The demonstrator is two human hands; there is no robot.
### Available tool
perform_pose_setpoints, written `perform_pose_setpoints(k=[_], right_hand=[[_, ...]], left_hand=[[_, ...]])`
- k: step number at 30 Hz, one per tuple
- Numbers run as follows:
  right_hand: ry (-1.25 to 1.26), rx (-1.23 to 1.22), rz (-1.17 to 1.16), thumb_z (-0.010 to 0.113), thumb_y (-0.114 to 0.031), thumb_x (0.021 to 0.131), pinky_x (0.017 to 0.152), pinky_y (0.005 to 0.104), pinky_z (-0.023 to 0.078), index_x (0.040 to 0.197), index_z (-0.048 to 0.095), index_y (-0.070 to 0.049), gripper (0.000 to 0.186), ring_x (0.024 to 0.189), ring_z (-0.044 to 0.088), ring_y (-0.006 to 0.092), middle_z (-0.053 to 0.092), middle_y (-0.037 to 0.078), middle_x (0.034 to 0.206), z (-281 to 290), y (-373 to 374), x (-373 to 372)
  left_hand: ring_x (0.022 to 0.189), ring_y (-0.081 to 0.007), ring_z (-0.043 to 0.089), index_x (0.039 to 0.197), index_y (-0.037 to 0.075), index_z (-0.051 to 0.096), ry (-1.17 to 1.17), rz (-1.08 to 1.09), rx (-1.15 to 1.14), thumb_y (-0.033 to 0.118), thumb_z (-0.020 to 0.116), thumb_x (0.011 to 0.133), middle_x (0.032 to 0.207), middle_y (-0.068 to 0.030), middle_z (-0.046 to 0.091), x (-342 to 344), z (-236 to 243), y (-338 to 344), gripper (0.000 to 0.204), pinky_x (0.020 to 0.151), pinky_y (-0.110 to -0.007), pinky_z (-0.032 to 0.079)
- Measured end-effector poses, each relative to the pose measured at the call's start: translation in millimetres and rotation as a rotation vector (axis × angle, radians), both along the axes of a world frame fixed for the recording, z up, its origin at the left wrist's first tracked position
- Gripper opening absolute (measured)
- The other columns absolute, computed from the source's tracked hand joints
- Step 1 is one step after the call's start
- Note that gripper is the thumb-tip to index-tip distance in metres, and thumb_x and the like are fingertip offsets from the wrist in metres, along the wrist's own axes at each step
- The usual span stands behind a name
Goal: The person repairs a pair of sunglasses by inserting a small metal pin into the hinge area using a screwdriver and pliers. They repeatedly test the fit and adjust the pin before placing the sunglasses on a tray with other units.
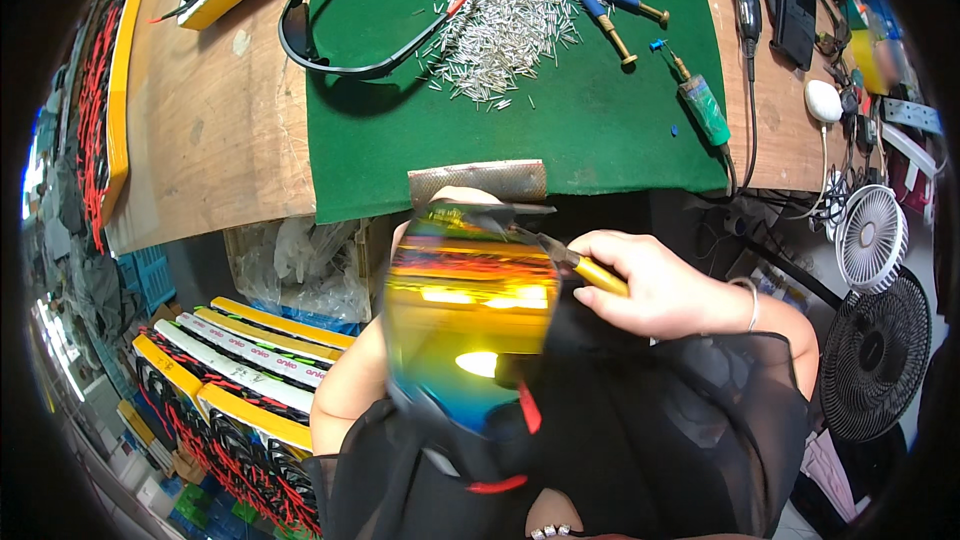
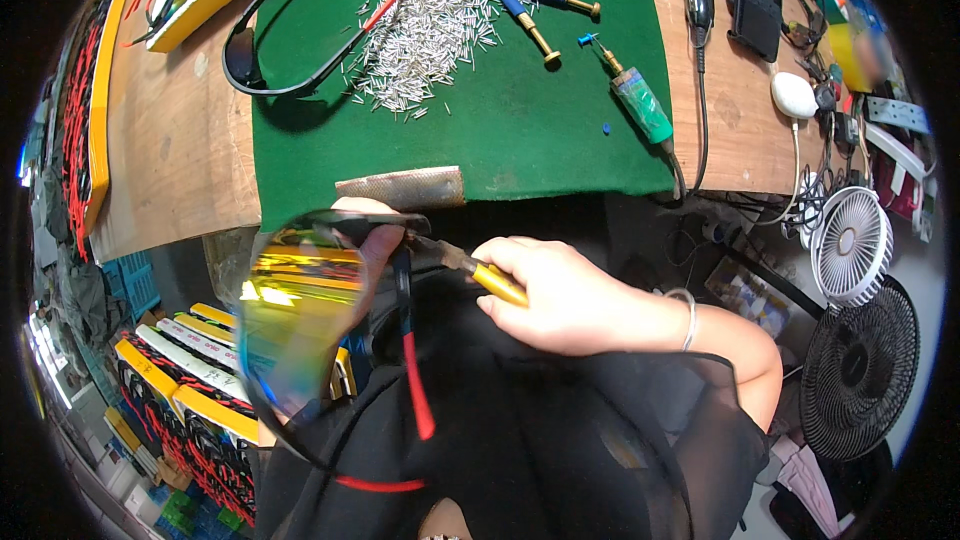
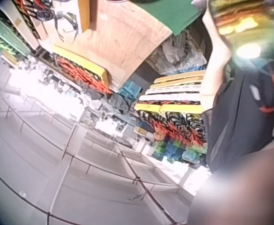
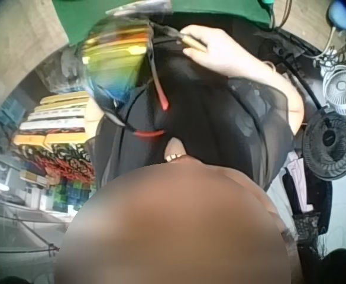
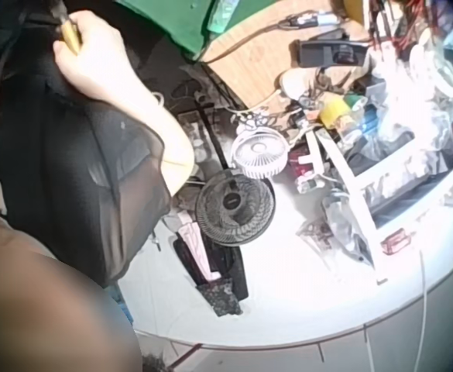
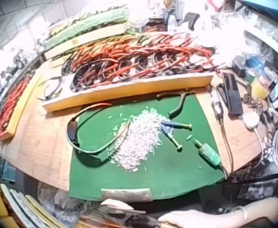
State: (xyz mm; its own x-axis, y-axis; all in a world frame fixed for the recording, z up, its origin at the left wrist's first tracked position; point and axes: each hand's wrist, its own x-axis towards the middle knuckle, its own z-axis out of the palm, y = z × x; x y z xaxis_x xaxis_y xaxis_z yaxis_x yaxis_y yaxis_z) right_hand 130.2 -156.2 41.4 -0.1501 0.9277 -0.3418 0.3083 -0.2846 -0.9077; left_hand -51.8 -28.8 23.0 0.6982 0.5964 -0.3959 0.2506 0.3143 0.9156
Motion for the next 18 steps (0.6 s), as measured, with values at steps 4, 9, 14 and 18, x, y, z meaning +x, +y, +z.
perform_pose_setpoints(k=[4,9,14,18], right_hand=[[-0.661,0.437,0.114,0.063,-0.009,0.066,0.066,0.0334,0.045,0.096,0.050,-0.001,0.034,0.074,0.053,0.0266,0.050,0.012,0.081,6,2,0],[-0.491,0.371,0.055,0.063,-0.011,0.068,0.066,0.0345,0.045,0.097,0.050,-0.001,0.033,0.075,0.053,0.0269,0.050,0.012,0.082,-3,1,1],[-0.160,0.023,0.037,0.060,-0.013,0.073,0.068,0.0353,0.044,0.099,0.049,-0.001,0.031,0.076,0.053,0.0282,0.051,0.014,0.082,3,3,5],[-0.097,-0.002,0.063,0.059,-0.016,0.075,0.069,0.0348,0.044,0.101,0.049,0.000,0.032,0.078,0.054,0.0280,0.052,0.015,0.084,5,6,5]], left_hand=[[0.062,-0.0081,0.055,0.096,0.000,0.055,-0.005,-0.002,-0.471,0.016,0.058,0.084,0.078,-0.0022,0.057,3,8,12,0.020,0.056,-0.021,0.046],[0.068,-0.0092,0.055,0.098,0.001,0.054,0.024,0.075,-0.277,0.010,0.055,0.085,0.081,-0.0035,0.057,0,0,1,0.016,0.063,-0.023,0.047],[0.093,-0.0102,0.047,0.100,0.002,0.055,0.176,0.026,-0.055,0.013,0.051,0.088,0.097,-0.0026,0.055,-6,-8,-8,0.017,0.084,-0.025,0.038],[0.091,-0.0105,0.049,0.099,0.003,0.056,0.139,0.102,-0.143,0.012,0.052,0.087,0.094,-0.0024,0.056,-12,-7,-11,0.015,0.082,-0.025,0.039]])
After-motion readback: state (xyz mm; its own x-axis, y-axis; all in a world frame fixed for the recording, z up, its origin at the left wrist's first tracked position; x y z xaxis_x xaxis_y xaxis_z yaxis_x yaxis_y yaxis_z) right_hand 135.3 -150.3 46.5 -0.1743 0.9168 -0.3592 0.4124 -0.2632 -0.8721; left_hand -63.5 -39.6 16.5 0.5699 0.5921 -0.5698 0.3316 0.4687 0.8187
